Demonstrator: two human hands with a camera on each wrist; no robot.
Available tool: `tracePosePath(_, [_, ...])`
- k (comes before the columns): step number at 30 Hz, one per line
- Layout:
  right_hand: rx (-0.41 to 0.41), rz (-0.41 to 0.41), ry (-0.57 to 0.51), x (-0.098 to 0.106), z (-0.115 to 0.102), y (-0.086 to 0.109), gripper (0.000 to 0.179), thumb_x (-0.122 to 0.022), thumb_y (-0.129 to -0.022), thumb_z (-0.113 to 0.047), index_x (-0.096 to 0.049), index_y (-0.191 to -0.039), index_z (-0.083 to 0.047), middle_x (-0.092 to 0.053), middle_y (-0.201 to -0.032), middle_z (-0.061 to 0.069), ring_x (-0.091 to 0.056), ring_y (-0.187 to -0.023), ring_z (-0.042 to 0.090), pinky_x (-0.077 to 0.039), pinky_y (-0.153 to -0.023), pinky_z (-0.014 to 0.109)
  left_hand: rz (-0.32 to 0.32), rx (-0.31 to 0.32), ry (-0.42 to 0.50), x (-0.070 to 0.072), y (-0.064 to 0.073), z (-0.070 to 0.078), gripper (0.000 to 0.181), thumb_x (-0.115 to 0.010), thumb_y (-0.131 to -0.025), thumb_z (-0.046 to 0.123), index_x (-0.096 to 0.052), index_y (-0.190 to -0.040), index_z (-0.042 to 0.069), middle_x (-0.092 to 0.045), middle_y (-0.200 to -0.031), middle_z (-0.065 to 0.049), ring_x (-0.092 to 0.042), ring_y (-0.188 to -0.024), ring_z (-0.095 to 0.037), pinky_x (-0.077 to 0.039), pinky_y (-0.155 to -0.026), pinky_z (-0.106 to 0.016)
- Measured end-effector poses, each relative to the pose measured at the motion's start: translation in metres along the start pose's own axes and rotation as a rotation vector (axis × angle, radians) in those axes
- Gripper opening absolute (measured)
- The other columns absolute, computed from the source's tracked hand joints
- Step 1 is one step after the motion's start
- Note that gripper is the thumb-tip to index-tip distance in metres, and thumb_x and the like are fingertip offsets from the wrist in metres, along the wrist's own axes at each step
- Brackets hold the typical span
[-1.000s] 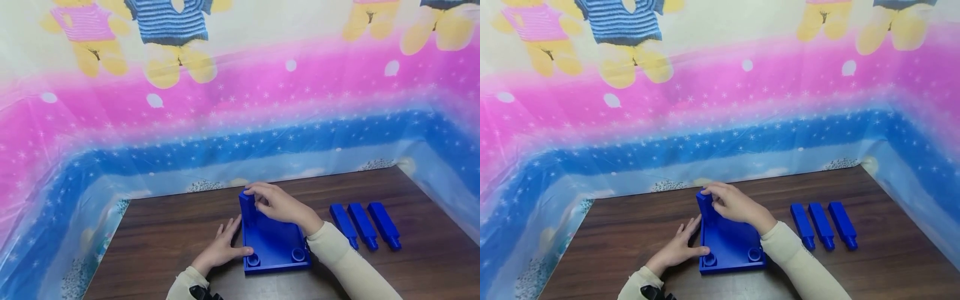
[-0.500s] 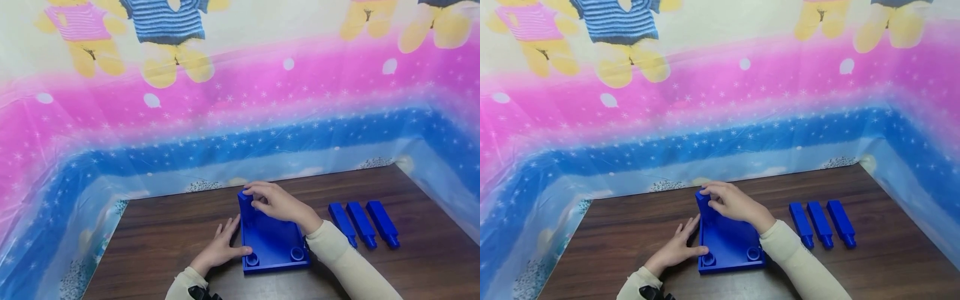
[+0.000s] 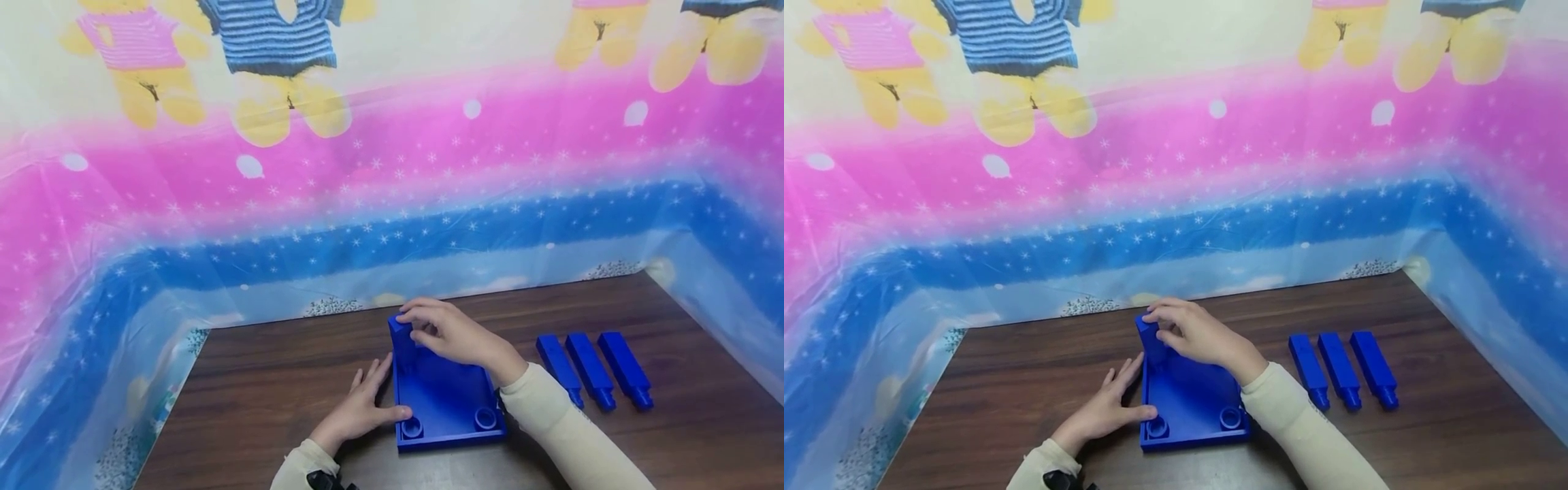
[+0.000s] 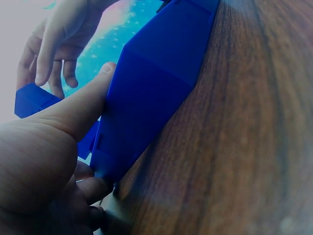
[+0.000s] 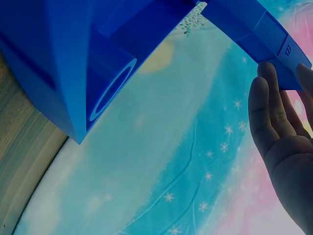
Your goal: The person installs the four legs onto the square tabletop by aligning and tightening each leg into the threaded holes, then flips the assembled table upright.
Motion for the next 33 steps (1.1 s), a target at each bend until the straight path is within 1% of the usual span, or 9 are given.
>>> tracePosePath(5, [0.006, 0.008, 0.004, -0.0003, 0.0001, 0.0010, 0.035, -0.067, -0.102, 0.000, -0.069, -0.137, -0.003, -0.061, -0.143, 0.013, -0.066, -0.090, 0.010, -0.058, -0.076, 0.027, -0.001, 0.001, 0.005, -0.0014, 0.0000, -0.0003, 0.112, -0.080, -0.091, 0.055, -0.016, -0.170, 0.008, -0.017, -0.171, -0.028, -0.002, -0.159, -0.049, 0.004, -0.123, -0.070])
tracePosePath(9, [-0.002, 0.007, 0.014, -0.0003, 0.0013, 0.0011, 0.034, -0.066, -0.103, 0.001, -0.069, -0.136, -0.004, -0.061, -0.142, 0.013, -0.066, -0.094, 0.012, -0.057, -0.076, 0.028, -0.001, 0.018, 0.007, -0.0018, 0.0003, -0.0020, 0.111, -0.080, -0.091, 0.054, -0.016, -0.170, 0.010, -0.016, -0.172, -0.028, -0.001, -0.159, -0.049, 0.002, -0.123, -0.071])
tracePosePath(12, [-0.010, 0.000, 0.023, -0.0014, 0.0022, 0.0011, 0.034, -0.066, -0.103, 0.000, -0.070, -0.136, -0.005, -0.061, -0.142, 0.011, -0.068, -0.101, 0.015, -0.058, -0.080, 0.028, 0.002, 0.026, 0.006, -0.0023, 0.0012, -0.0030, 0.111, -0.080, -0.091, 0.053, -0.016, -0.170, 0.010, -0.017, -0.172, -0.028, 0.000, -0.159, -0.049, 0.001, -0.123, -0.071])
tracePosePath(15, [-0.011, -0.003, 0.031, -0.0015, 0.0022, 0.0008, 0.034, -0.066, -0.103, 0.000, -0.070, -0.136, -0.005, -0.061, -0.142, 0.011, -0.069, -0.105, 0.016, -0.059, -0.083, 0.029, 0.005, 0.024, 0.007, -0.0021, 0.0013, -0.0025, 0.112, -0.081, -0.091, 0.054, -0.016, -0.170, 0.009, -0.016, -0.171, -0.029, 0.000, -0.159, -0.049, 0.001, -0.122, -0.072])
tracePosePath(16, [-0.012, -0.001, 0.036, -0.0009, 0.0024, 0.0008, 0.034, -0.066, -0.103, 0.000, -0.070, -0.136, -0.005, -0.061, -0.142, 0.011, -0.069, -0.105, 0.016, -0.059, -0.084, 0.028, 0.004, 0.020, 0.007, -0.0021, 0.0009, -0.0020, 0.112, -0.081, -0.091, 0.054, -0.016, -0.170, 0.008, -0.016, -0.171, -0.029, 0.000, -0.159, -0.049, 0.002, -0.123, -0.071])
tracePosePath(20, [-0.007, 0.014, 0.044, 0.0021, 0.0010, 0.0001, 0.034, -0.067, -0.102, 0.001, -0.070, -0.135, -0.004, -0.062, -0.138, 0.010, -0.068, -0.098, 0.014, -0.058, -0.079, 0.028, -0.002, -0.003, 0.006, -0.0012, -0.0014, 0.0007, 0.111, -0.080, -0.091, 0.054, -0.016, -0.170, 0.007, -0.018, -0.171, -0.028, -0.002, -0.159, -0.048, 0.005, -0.123, -0.069])
tracePosePath(23, [-0.006, 0.020, 0.046, 0.0031, 0.0002, -0.0004, 0.034, -0.068, -0.101, 0.001, -0.070, -0.135, -0.004, -0.063, -0.136, 0.009, -0.069, -0.099, 0.014, -0.058, -0.077, 0.028, -0.010, -0.008, 0.002, -0.0013, -0.0020, 0.0007, 0.111, -0.079, -0.092, 0.054, -0.015, -0.170, 0.006, -0.018, -0.172, -0.026, -0.002, -0.160, -0.047, 0.007, -0.124, -0.068])
tracePosePath(28, [-0.007, 0.023, 0.044, 0.0025, 0.0004, -0.0002, 0.034, -0.069, -0.101, 0.000, -0.070, -0.135, -0.003, -0.063, -0.136, 0.009, -0.070, -0.106, 0.017, -0.059, -0.082, 0.029, -0.009, 0.006, 0.003, -0.0010, -0.0012, -0.0015, 0.111, -0.078, -0.092, 0.056, -0.015, -0.170, 0.008, -0.018, -0.172, -0.027, -0.002, -0.160, -0.047, 0.005, -0.123, -0.069])
tracePosePath(33, [-0.016, 0.031, 0.050, 0.0024, 0.0001, 0.0006, 0.034, -0.070, -0.101, 0.000, -0.071, -0.134, -0.004, -0.064, -0.134, 0.008, -0.070, -0.104, 0.016, -0.059, -0.082, 0.028, -0.007, 0.018, 0.006, -0.0016, 0.0000, -0.0030, 0.110, -0.079, -0.092, 0.055, -0.016, -0.171, 0.010, -0.016, -0.172, -0.028, -0.001, -0.160, -0.047, 0.003, -0.123, -0.070])
Point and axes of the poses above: each hand's wrist, its own y-axis away from the middle knuckle, its own x-axis out of the back of the hand, z = x × y, the point moved 10 cm from there along -y, towards the middle knuckle
